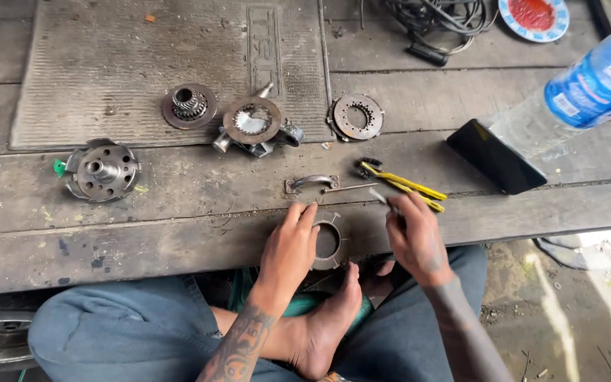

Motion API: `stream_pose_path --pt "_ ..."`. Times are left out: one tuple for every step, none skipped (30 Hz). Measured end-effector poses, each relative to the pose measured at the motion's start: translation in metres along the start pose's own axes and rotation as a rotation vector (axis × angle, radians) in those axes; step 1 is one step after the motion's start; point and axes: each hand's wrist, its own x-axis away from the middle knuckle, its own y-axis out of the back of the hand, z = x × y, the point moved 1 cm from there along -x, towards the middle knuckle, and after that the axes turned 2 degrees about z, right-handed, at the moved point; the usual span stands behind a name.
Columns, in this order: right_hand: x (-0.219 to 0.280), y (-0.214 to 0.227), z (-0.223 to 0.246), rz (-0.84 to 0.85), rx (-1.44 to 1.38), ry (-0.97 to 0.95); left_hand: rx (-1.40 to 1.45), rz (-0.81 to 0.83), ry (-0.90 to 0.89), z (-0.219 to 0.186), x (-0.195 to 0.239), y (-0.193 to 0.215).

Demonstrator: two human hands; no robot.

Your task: The person sits on the floor and uses a metal file to smooth the edges of a circular mechanical component. They rotate the part to work on different sections and occasionally inspect it by hand. Other mechanical parts and tools are visible on the wooden surface nearby.

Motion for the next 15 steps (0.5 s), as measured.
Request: stream_pose_path --pt "-0.003 -0.002 -0.006 0.01 -0.006 -0.008 -0.002 0.011 0.009 0.004 -0.002 -0.003" --pt "-0.005 -0.004 -0.011 0.031 0.049 -0.022 -0.017 0.015 -0.021 0.008 -0.003 -0.005" --pt "-0.01 -0.008 -0.015 0.048 0.103 -0.029 -0.035 0.012 -0.053 0.013 -0.005 -0.006" --pt "-0.004 -0.009 -0.025 0.055 0.095 -0.03 -0.04 0.017 -0.045 0.016 -0.004 -0.008" --pt "0.001 -0.011 -0.035 0.083 0.318 -0.013 -0.065 0.011 -0.063 0.021 -0.003 -0.01" --pt "0.007 -0.014 -0.044 0.11 0.541 0.006 -0.089 0.005 -0.081 0.025 -0.001 -0.011" --pt "0.008 -0.016 -0.042 0.11 0.533 0.007 -0.097 0.006 -0.077 0.025 -0.002 -0.008" --pt "0.009 -0.018 -0.04 0.073 0.564 0.005 -0.124 -0.018 -0.11 0.024 -0.002 -0.005" --pt "0.013 -0.018 -0.039 0.038 0.6 -0.005 -0.146 -0.036 -0.147 0.022 -0.002 -0.004" --pt "0.009 -0.02 -0.035 0.04 0.596 -0.011 -0.148 -0.029 -0.148 0.026 -0.001 -0.005" --pt "0.007 -0.021 -0.032 0.01 0.571 0.023 -0.175 -0.033 -0.185 0.028 -0.002 -0.007" --pt "0.004 -0.021 -0.028 -0.02 0.547 0.057 -0.202 -0.036 -0.222 0.03 -0.002 -0.009" --pt "-0.005 -0.024 -0.021 -0.019 0.549 0.043 -0.198 -0.025 -0.229 0.033 -0.002 -0.005" --pt "-0.013 -0.027 -0.013 -0.022 0.56 0.104 -0.23 -0.027 -0.264 0.036 -0.002 0.0" --pt "-0.023 -0.03 -0.004 -0.029 0.572 0.168 -0.263 -0.032 -0.302 0.039 -0.004 0.005"
